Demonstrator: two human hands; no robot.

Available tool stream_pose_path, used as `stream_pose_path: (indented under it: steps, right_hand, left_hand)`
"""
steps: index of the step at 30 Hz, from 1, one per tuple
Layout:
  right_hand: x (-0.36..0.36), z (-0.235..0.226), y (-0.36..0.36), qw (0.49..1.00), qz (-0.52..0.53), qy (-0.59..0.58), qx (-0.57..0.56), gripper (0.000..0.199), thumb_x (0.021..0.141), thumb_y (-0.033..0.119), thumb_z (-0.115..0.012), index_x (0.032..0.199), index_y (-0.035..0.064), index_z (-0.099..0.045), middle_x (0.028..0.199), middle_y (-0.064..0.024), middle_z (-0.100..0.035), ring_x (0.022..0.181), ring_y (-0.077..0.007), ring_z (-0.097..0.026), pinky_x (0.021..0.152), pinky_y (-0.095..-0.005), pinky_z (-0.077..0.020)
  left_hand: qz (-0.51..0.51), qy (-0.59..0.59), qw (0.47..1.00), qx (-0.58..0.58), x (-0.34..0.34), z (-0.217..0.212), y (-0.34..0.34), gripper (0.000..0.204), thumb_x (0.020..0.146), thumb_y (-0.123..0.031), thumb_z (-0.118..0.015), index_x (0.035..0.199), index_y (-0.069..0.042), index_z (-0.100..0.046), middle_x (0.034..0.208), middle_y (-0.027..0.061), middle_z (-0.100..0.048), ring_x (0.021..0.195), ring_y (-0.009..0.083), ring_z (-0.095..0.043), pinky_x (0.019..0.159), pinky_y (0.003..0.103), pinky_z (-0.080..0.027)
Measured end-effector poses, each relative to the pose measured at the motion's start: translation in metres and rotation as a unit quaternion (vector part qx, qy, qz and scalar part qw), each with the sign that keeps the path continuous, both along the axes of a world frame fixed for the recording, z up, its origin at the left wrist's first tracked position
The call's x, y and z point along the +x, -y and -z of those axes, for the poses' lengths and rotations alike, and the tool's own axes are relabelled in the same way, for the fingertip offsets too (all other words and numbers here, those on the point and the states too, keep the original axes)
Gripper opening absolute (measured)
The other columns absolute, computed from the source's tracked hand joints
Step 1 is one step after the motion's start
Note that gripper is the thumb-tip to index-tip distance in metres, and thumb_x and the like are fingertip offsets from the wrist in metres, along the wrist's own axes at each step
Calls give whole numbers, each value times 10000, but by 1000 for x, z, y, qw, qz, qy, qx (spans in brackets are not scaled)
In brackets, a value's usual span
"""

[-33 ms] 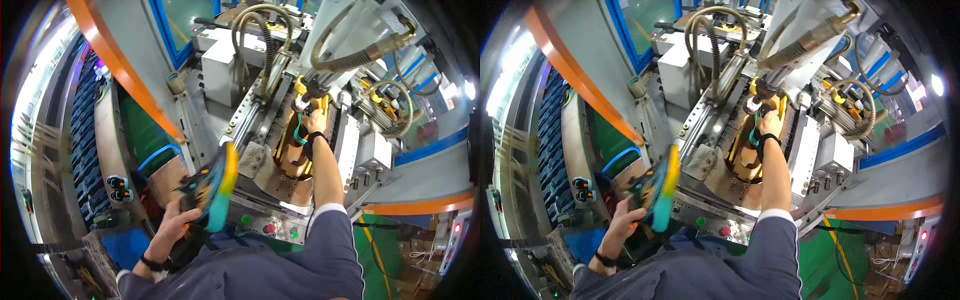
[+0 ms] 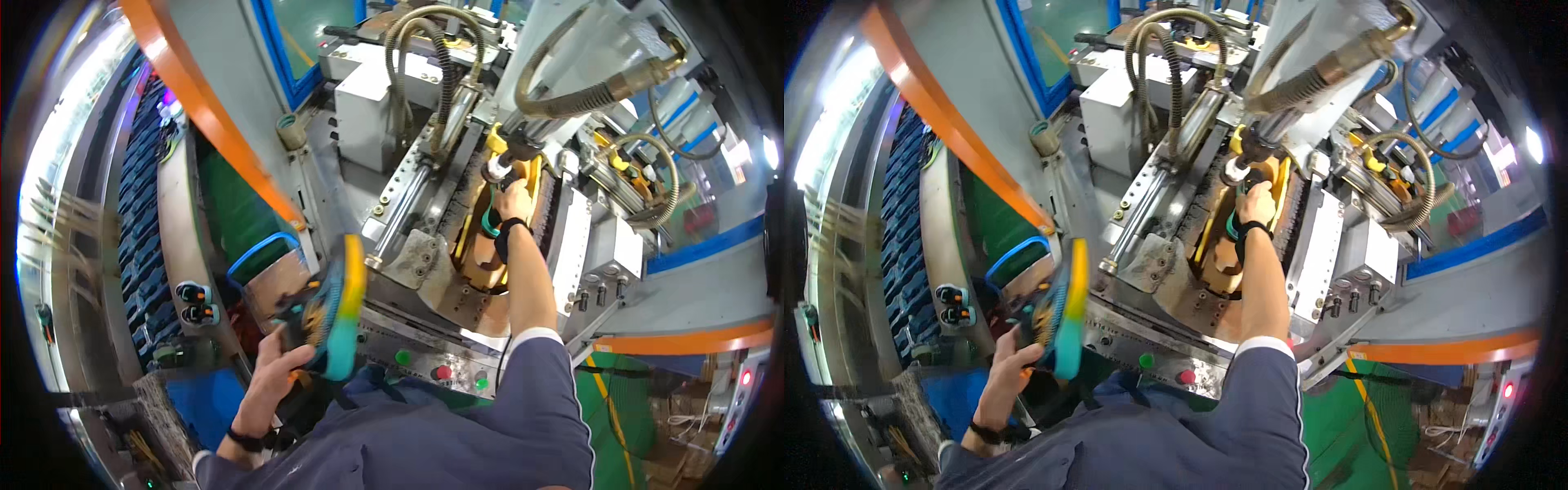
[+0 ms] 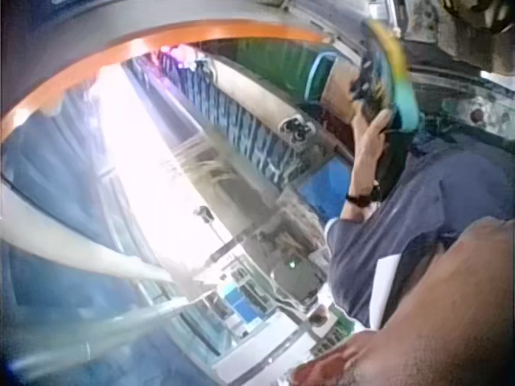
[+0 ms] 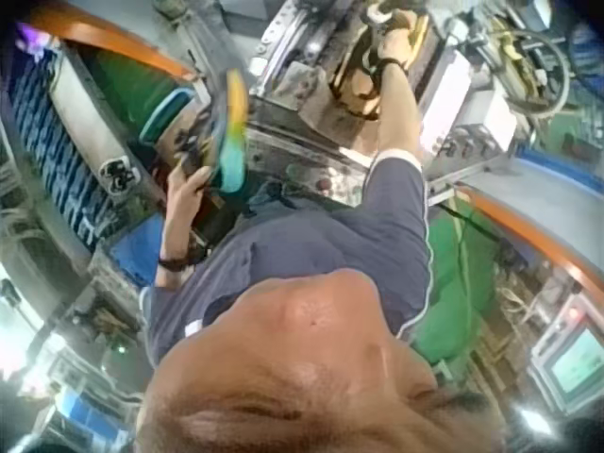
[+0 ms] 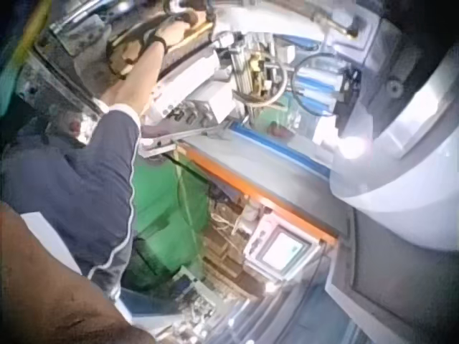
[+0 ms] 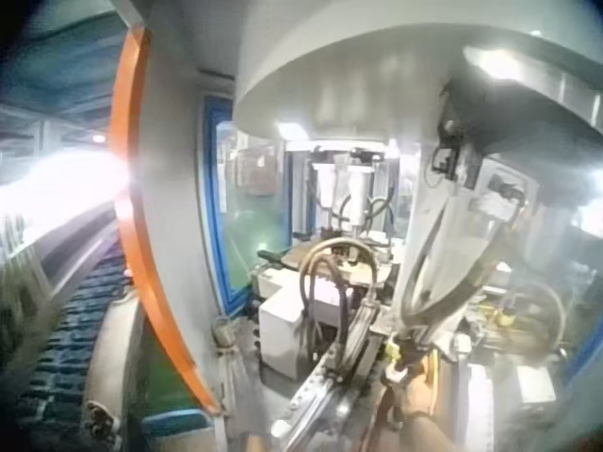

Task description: Operator is using a machinery and hands to assemble and inspect athletic shoes in a factory environment.

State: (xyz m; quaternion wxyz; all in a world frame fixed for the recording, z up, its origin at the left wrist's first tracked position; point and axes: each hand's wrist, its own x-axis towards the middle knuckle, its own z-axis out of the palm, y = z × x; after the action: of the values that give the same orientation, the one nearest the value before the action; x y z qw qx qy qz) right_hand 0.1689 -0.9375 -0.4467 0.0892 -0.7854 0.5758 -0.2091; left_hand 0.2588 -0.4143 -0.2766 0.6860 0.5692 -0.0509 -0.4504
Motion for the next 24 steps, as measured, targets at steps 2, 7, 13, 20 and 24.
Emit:
stream_pose_path:
  steps: [2,7,13,20,24]
  right_hand:
    - [13,-3,-15,999,1,-29,-35,389,764,217,-661,996,1,-436,829,-236,-665,785,-377,-680,699,-440,-550]
    - [10,-53,-102,992,-68,-25,-104,435,792,215,-655,1105,-11,-455,1093,-218,-594,1011,-360,-597,840,-472,-494]
    - [-68,-45,-319,868,-458,187,-52,109,743,95,-645,832,72,-586,828,-117,-576,857,-312,-579,739,-429,-489]
    - [-69,126,-387,856,-512,46,60,159,799,175,-585,899,55,-558,990,-134,-557,990,-311,-553,767,-424,-514]
    - [-70,151,-380,859,-509,38,32,155,800,162,-575,903,49,-550,1004,-143,-553,1015,-316,-545,780,-433,-508]
  left_hand:
    - [-115,65,989,73,-4,32,-66,458,805,-59,-617,1236,52,-507,1112,107,-616,993,199,-621,892,323,-484]
    - [-310,4,950,26,-55,47,-137,366,858,-68,-595,1196,47,-516,1033,110,-645,884,200,-667,762,331,-554]
    - [-377,-59,924,24,-102,81,-151,167,887,-135,-610,1010,-22,-611,925,74,-685,766,203,-687,636,339,-569]
    - [-382,-37,923,20,-161,67,-161,287,881,-115,-599,1129,22,-554,974,104,-668,825,213,-681,692,344,-563]
    - [-366,-26,929,41,-161,74,-170,299,871,-112,-609,1130,27,-552,988,108,-668,832,217,-681,698,360,-568]
